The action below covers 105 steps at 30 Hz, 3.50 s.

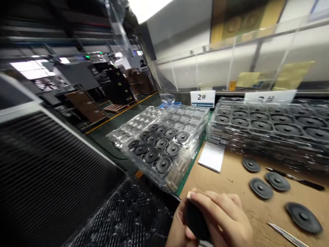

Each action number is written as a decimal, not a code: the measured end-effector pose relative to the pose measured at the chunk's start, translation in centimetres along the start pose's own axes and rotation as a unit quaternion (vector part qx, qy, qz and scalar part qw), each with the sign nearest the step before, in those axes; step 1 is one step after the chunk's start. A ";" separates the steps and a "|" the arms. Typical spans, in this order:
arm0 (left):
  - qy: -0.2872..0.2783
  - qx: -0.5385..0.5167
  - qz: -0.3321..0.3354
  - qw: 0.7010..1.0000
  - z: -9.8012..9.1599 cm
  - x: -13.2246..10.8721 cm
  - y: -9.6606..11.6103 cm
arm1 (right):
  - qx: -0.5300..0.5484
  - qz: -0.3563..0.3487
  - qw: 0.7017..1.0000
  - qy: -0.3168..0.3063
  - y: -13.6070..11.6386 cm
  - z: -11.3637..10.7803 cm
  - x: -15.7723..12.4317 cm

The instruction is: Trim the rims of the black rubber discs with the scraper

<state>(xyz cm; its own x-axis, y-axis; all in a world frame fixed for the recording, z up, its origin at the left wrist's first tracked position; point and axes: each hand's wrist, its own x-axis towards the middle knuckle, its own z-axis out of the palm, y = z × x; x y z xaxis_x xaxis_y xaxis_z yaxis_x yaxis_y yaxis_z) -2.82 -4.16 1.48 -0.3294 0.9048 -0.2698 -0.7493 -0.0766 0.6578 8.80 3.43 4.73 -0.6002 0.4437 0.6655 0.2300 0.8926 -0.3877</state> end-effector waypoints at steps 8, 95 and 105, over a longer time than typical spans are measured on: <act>-0.039 0.047 -0.002 0.998 0.9 2.8 -2.5 | 0.034 0.125 0.991 0.034 3.1 -0.8 -0.1; 0.050 -0.032 -0.193 0.979 6.3 8.0 -5.5 | 0.223 0.407 0.882 -0.086 9.3 -5.3 -7.8; -0.014 0.030 -0.198 0.980 6.1 7.0 -6.3 | 0.138 0.419 0.896 0.051 8.3 -4.9 -6.2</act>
<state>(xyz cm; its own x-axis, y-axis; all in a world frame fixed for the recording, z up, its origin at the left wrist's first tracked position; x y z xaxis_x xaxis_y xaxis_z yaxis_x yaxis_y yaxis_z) 3.12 5.19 -0.29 -0.0029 0.8699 -0.4931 -0.7799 0.3067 0.5456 18.24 8.45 0.52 -0.2288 0.9665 0.1160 0.3608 0.1949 -0.9121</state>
